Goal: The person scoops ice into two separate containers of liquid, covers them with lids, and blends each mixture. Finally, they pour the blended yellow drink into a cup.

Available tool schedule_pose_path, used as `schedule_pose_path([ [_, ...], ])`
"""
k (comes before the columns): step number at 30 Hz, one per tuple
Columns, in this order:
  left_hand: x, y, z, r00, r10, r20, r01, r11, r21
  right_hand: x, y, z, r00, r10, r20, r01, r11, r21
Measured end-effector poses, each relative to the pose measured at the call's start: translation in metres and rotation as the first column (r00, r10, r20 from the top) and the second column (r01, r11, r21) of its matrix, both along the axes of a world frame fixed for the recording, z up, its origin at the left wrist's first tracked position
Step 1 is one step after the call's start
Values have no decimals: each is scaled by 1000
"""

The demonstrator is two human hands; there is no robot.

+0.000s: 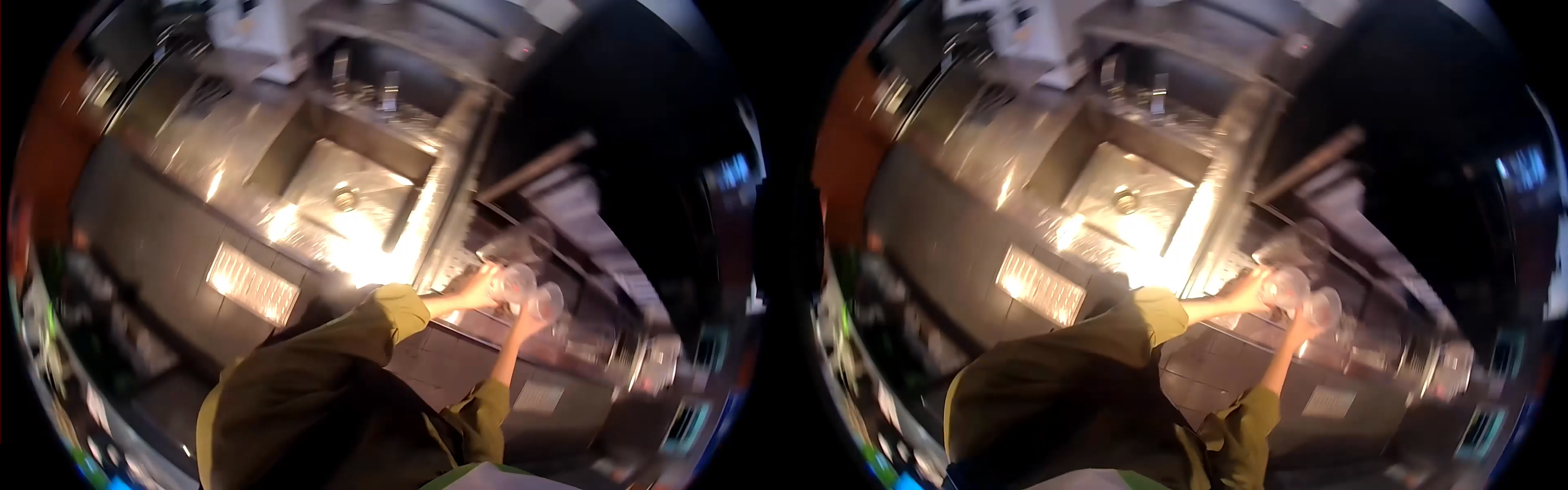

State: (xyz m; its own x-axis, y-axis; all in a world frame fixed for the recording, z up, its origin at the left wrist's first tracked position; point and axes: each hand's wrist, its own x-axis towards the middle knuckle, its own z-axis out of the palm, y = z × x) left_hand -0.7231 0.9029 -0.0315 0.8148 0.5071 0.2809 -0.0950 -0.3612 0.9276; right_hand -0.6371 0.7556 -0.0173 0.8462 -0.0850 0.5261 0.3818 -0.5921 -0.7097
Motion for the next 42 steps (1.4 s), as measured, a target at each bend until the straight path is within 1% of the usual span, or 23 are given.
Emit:
schedule_pose_path([
  [2, -19, 23, 16, 999, 2, 51, 1, 998, -56, -24, 12, 9, 997, 40, 66, -39, 999, -11],
  [6, -119, 129, 50, 971, 27, 239, 45, 955, -292, -117, 79, 37, 960, 256, -114, -259, 966, -10],
  [8, -191, 212, 50, 955, 163, 248, -68, 934, -350, -177, 154, 48, 882, 446, -151, -432, 894, 116],
  [9, -231, 258, 47, 948, 245, 203, -164, 923, -348, -203, 191, 48, 839, 513, -181, -512, 857, 54],
  [11, -309, 357, 29, 924, 382, -36, -380, 900, -213, -256, 272, 43, 697, 673, -245, -641, 739, 208],
  [12, -348, 396, 31, 864, 498, -79, -504, 851, -145, -282, 312, 31, 720, 653, -233, -646, 754, 120],
  [15, -443, 512, 51, 674, 724, -146, -705, 690, 164, -355, 442, 24, 526, 808, -266, -737, 589, 331],
  [19, -497, 615, 19, 706, 704, -76, -681, 705, 198, -434, 579, 6, 502, 834, -228, -737, 551, 392],
  [21, -506, 636, 36, 747, 625, -226, -663, 728, -176, -467, 624, 3, 522, 822, -228, -718, 567, 404],
  [22, -508, 648, 40, 809, 557, -188, -588, 772, -242, -476, 642, 1, 541, 809, -230, -717, 586, 377],
  [24, -500, 674, 10, 841, 526, -128, -538, 838, -90, -484, 668, -16, 604, 758, -245, -701, 652, 289],
  [26, -512, 698, -4, 873, 465, -147, -432, 877, 210, -495, 685, -5, 614, 744, -265, -653, 667, 359],
  [28, -531, 746, 61, 699, 252, -669, -154, 967, 204, -505, 688, 1, 659, 623, -421, -565, 780, 270],
  [29, -529, 789, 49, 776, 370, -510, -181, 906, 382, -511, 680, -16, 782, 536, -319, -489, 844, 220],
  [30, -532, 832, 99, 839, 472, -269, -259, 782, 566, -524, 676, -33, 880, 425, -213, -392, 902, 179],
  [31, -531, 878, 162, 881, 472, -48, -362, 735, 574, -546, 673, -21, 917, 330, -225, -325, 944, 62],
  [34, -512, 1012, 307, 823, 452, 344, -489, 255, 834, -628, 689, 8, 844, 366, -391, -278, 923, 265],
  [37, -475, 1117, 364, 856, 380, 351, -358, -55, 932, -668, 777, 43, 587, 620, -520, -533, 780, 328],
  [38, -462, 1144, 367, 849, 371, 377, -335, -175, 926, -670, 818, 61, 545, 707, -450, -631, 700, 334],
  [39, -450, 1171, 371, 883, 260, 390, -351, -186, 918, -673, 859, 79, 486, 788, -378, -719, 607, 339],
  [40, -445, 1186, 379, 899, 218, 380, -329, -238, 914, -667, 907, 96, 487, 860, -151, -824, 510, 248],
  [41, -443, 1200, 382, 916, 164, 365, -318, -255, 913, -661, 955, 137, 518, 852, -82, -820, 521, 238],
  [42, -439, 1209, 382, 930, 115, 348, -309, -269, 912, -638, 988, 154, 419, 899, -127, -853, 438, 285],
])
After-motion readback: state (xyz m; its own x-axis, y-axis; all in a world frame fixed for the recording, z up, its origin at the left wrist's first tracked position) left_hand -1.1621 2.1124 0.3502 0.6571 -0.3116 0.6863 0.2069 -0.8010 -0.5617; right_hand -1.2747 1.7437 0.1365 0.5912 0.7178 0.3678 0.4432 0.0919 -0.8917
